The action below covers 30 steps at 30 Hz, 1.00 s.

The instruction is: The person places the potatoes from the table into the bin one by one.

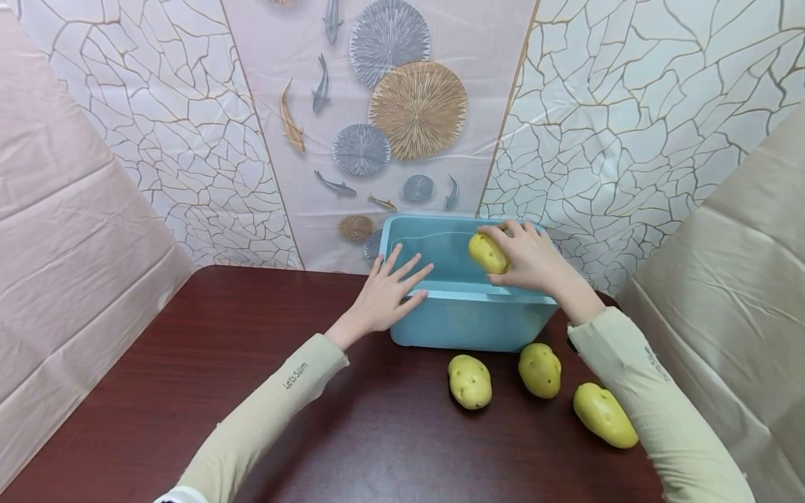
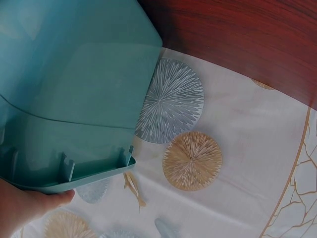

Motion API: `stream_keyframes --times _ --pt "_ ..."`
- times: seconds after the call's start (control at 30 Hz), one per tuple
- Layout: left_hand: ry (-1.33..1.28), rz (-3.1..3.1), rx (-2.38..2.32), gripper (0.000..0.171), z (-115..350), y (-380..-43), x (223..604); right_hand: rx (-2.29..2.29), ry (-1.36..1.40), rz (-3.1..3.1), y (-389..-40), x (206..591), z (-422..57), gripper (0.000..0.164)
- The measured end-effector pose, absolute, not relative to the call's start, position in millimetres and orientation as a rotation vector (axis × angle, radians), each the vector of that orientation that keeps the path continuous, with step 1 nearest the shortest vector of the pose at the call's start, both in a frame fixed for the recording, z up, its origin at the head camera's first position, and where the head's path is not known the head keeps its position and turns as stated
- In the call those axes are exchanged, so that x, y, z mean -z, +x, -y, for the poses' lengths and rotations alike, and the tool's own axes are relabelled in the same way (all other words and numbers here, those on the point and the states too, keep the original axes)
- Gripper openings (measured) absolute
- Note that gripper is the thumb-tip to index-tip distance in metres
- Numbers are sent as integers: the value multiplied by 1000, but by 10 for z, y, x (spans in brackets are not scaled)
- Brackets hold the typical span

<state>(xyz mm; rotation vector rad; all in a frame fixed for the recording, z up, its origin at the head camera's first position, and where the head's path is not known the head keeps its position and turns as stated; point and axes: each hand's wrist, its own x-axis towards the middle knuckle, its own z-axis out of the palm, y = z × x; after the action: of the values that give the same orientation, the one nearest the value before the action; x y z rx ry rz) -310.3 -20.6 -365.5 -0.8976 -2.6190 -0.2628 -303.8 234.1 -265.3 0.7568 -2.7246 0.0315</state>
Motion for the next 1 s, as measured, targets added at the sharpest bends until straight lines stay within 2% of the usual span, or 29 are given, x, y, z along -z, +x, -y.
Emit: stream_keyframes --times 1.0 --pt "-902 2612 275 51 207 -3110 3664 25 683 2762 -3304 2689 -2444 75"
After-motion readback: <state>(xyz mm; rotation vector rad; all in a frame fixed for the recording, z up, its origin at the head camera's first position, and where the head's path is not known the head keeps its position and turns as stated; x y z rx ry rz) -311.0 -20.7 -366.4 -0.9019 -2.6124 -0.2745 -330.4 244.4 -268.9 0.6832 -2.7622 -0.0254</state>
